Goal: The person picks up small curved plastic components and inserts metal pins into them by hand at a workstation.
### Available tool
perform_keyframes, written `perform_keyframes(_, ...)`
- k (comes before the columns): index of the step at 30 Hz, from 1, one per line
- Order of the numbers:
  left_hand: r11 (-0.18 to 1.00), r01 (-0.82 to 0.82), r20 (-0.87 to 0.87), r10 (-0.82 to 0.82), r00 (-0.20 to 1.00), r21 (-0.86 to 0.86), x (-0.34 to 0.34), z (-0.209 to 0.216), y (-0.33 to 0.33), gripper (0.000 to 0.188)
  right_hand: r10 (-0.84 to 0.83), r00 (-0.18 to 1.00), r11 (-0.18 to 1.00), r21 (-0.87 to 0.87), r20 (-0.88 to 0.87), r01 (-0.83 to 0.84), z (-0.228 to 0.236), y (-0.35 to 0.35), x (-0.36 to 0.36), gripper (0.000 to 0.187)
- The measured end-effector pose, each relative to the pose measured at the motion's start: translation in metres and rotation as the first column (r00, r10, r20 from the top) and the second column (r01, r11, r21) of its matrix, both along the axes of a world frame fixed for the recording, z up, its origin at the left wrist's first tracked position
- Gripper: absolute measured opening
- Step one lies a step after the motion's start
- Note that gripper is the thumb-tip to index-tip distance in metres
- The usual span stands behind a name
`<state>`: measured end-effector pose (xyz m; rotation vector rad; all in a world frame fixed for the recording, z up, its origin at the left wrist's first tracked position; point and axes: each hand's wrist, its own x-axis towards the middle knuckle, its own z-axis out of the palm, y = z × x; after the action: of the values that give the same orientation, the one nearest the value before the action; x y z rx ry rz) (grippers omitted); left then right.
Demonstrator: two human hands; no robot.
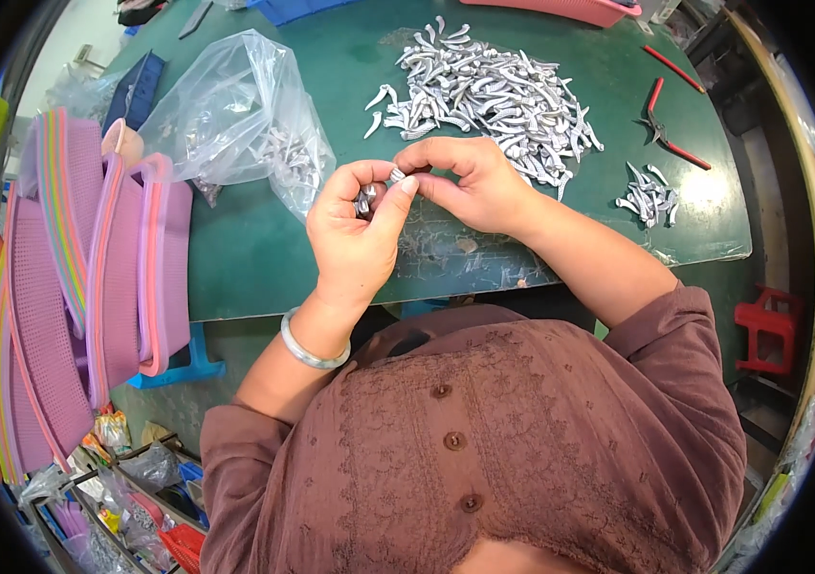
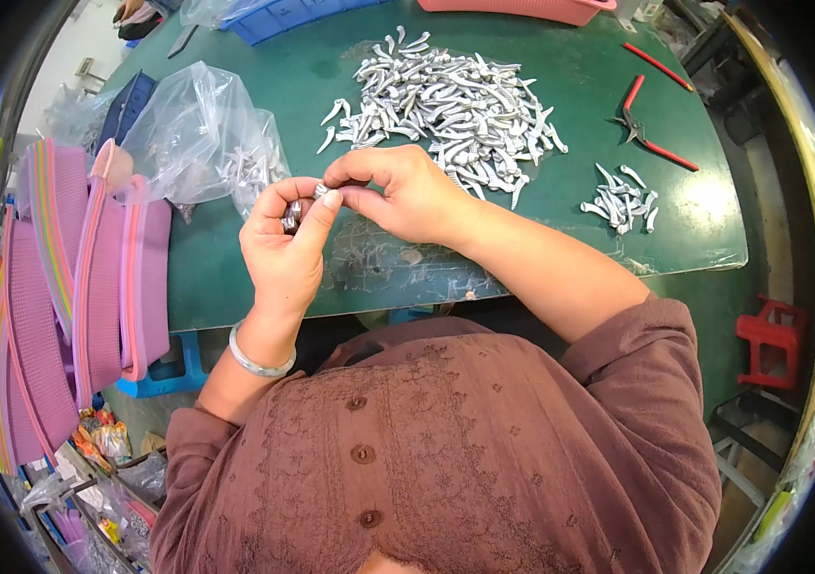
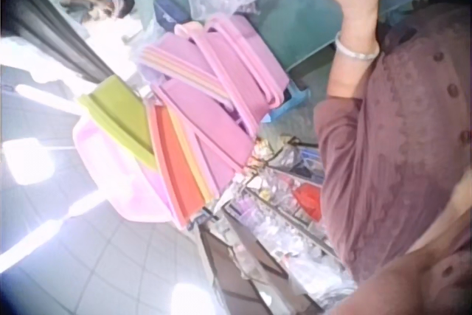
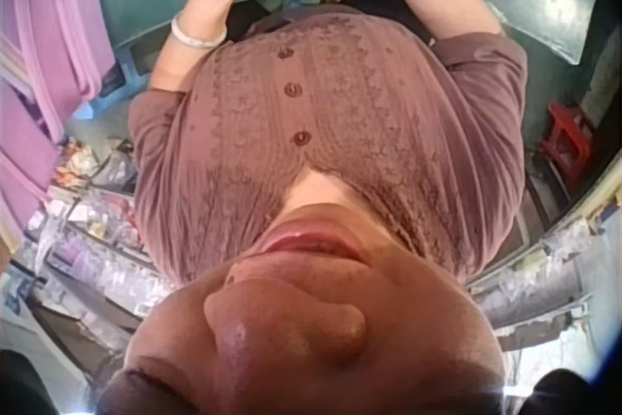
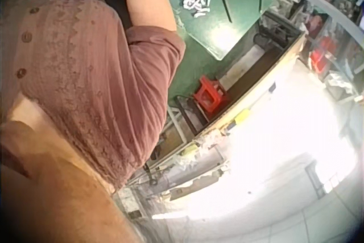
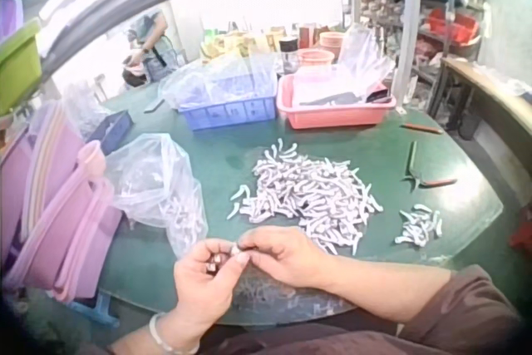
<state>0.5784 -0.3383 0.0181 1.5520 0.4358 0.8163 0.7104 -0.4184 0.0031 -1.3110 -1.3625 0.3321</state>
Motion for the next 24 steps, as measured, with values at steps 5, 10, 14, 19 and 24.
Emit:
perform_keyframes(5, 0.99, -0.047, -0.042, 0.054, 0.998, 0.136, 0.0028, -0.0023, 0.0003, 0.012, 0.044, 0.994, 0.998, -0.049, -0.1, -0.049, 0.0003, -0.0004, -0.0009, 0.016)
perform_keyframes(10, 0.984, -0.071, -0.089, 0.086, 0.992, 0.163, 0.005, 0.0009, 0.0007, 0.012, 0.131, 0.954, 0.97, -0.164, -0.268, -0.179, 0.001, -0.0026, 0.0008, 0.018)
perform_keyframes(14, 0.983, -0.08, -0.097, 0.097, 0.991, 0.167, 0.0056, -0.0008, 0.0029, 0.013, 0.169, 0.925, 0.952, -0.187, -0.34, -0.242, 0.0022, -0.0025, 0.0019, 0.018)
perform_keyframes(19, 0.992, -0.061, -0.112, 0.074, 0.991, 0.113, 0.0064, 0.0012, 0.0032, 0.013, 0.199, 0.876, 0.945, -0.15, -0.439, -0.29, 0.0016, -0.0035, 0.0013, 0.018)
perform_keyframes(24, 0.999, -0.02, -0.106, 0.025, 0.994, 0.047, 0.0054, 0.0017, 0.0033, 0.012, 0.219, 0.809, 0.913, -0.178, -0.546, -0.367, 0.0069, -0.004, 0.0016, 0.019)
